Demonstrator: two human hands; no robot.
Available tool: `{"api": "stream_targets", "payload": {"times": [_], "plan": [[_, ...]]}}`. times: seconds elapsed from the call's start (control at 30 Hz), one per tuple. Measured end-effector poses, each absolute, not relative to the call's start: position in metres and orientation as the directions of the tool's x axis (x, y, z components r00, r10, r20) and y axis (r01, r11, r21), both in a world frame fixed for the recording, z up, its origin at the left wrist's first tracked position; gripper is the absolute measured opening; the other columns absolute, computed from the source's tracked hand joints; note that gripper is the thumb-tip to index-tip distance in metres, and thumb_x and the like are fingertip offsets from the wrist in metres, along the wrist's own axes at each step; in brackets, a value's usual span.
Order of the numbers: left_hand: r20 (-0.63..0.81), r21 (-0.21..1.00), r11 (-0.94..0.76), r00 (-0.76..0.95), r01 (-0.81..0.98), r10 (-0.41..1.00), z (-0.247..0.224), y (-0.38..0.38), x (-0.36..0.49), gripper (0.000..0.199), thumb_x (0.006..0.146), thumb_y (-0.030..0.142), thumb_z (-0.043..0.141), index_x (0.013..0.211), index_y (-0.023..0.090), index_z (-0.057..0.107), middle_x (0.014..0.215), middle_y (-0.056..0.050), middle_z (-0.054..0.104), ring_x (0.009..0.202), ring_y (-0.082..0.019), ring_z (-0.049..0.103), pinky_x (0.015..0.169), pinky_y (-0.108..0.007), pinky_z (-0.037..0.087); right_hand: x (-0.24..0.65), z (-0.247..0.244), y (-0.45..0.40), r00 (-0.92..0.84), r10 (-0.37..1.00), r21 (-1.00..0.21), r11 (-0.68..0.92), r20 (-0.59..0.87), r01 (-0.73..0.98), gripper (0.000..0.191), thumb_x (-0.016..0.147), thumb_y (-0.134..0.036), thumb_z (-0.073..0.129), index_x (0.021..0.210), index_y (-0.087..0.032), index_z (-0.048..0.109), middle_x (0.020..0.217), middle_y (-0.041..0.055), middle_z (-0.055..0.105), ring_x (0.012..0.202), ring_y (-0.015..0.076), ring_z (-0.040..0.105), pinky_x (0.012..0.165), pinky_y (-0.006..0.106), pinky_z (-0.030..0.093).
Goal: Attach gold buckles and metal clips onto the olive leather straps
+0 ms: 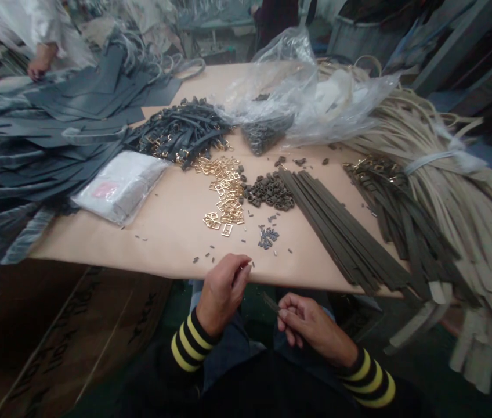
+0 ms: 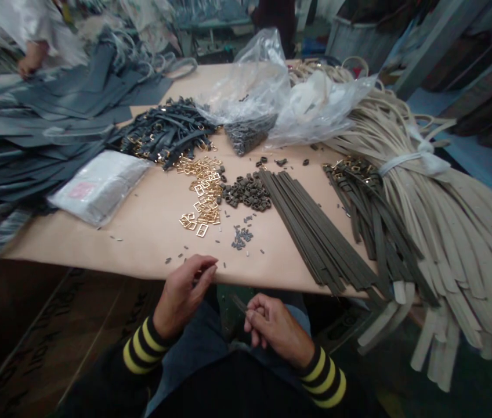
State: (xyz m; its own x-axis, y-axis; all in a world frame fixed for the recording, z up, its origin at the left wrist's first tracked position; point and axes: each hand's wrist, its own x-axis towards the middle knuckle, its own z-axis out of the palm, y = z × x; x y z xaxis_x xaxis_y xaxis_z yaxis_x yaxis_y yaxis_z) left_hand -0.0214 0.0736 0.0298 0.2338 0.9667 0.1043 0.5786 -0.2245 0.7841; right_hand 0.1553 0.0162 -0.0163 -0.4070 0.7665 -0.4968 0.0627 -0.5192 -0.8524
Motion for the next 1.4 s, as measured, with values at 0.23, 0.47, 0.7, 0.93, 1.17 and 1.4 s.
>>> {"api": "stream_targets", "payload": {"times": [0.23,0.47,0.7,0.93,1.17,1.4], "plan": [[0.340,0.485,-0.420,0.277,0.767,0.899,0.038,0.150,-0.036,0.012,0.079,0.014,0.042,0.080,0.016,0.054,0.076,-0.004,0.054,0.070,-0.014,0.051,0.066,-0.027,0.043,0.161,-0.030,0.019,-0.384,0.752,-0.830,-0.552,-0.536,0.077,0.036,0.072,-0.051,0.047,0.077,-0.017,0.040,0.059,-0.0018,0.054,0.036,0.0050,0.043,0.033,0.016,0.029],[0.311,0.288,-0.599,0.519,0.747,0.796,0.036,0.189,0.009,0.018,0.081,0.014,0.039,0.085,0.013,0.057,0.085,-0.009,0.056,0.081,-0.018,0.050,0.071,-0.030,0.043,0.162,-0.036,0.030,-0.378,0.748,-0.829,-0.548,-0.546,0.112,0.045,0.067,-0.062,0.041,0.071,-0.016,0.041,0.055,-0.0026,0.050,0.033,0.0042,0.036,0.033,0.018,0.027],[0.087,0.086,-0.610,0.604,0.787,0.792,0.028,0.218,0.043,0.016,0.080,0.017,0.040,0.078,0.016,0.056,0.077,-0.008,0.055,0.076,-0.020,0.050,0.065,-0.029,0.040,0.165,-0.031,0.034,-0.413,0.723,-0.822,-0.554,-0.554,0.132,0.043,0.069,-0.059,0.037,0.063,-0.017,0.041,0.045,-0.0051,0.043,0.031,0.0034,0.032,0.033,0.017,0.024],[0.021,0.127,-0.505,0.506,0.854,0.862,0.026,0.219,0.051,0.017,0.080,0.020,0.039,0.086,0.017,0.054,0.073,-0.008,0.053,0.070,-0.021,0.054,0.060,-0.029,0.039,0.164,-0.038,0.032,-0.404,0.731,-0.814,-0.578,-0.550,0.062,0.041,0.066,-0.055,0.042,0.075,-0.016,0.039,0.058,-0.0023,0.050,0.035,0.0040,0.038,0.033,0.017,0.028],[0.114,0.268,-0.434,0.419,0.860,0.901,0.040,0.214,0.046,0.011,0.077,0.017,0.042,0.074,0.015,0.053,0.068,-0.004,0.051,0.066,-0.016,0.052,0.062,-0.028,0.041,0.168,-0.027,0.024,-0.364,0.773,-0.846,-0.526,-0.519,0.087,0.030,0.070,-0.045,0.045,0.076,-0.016,0.039,0.058,-0.0020,0.053,0.035,0.0035,0.039,0.032,0.015,0.027],[-0.249,0.949,0.298,0.338,-0.101,0.908,0.060,0.124,0.020,0.018,0.067,0.028,0.061,0.069,0.015,0.049,0.060,0.004,0.050,0.056,-0.006,0.049,0.055,-0.018,0.044,0.183,0.026,0.012,-0.347,0.846,-0.898,-0.440,-0.405,-0.024,0.026,0.076,-0.041,0.047,0.075,-0.015,0.040,0.054,-0.0028,0.054,0.033,0.0022,0.037,0.033,0.014,0.026]]}}
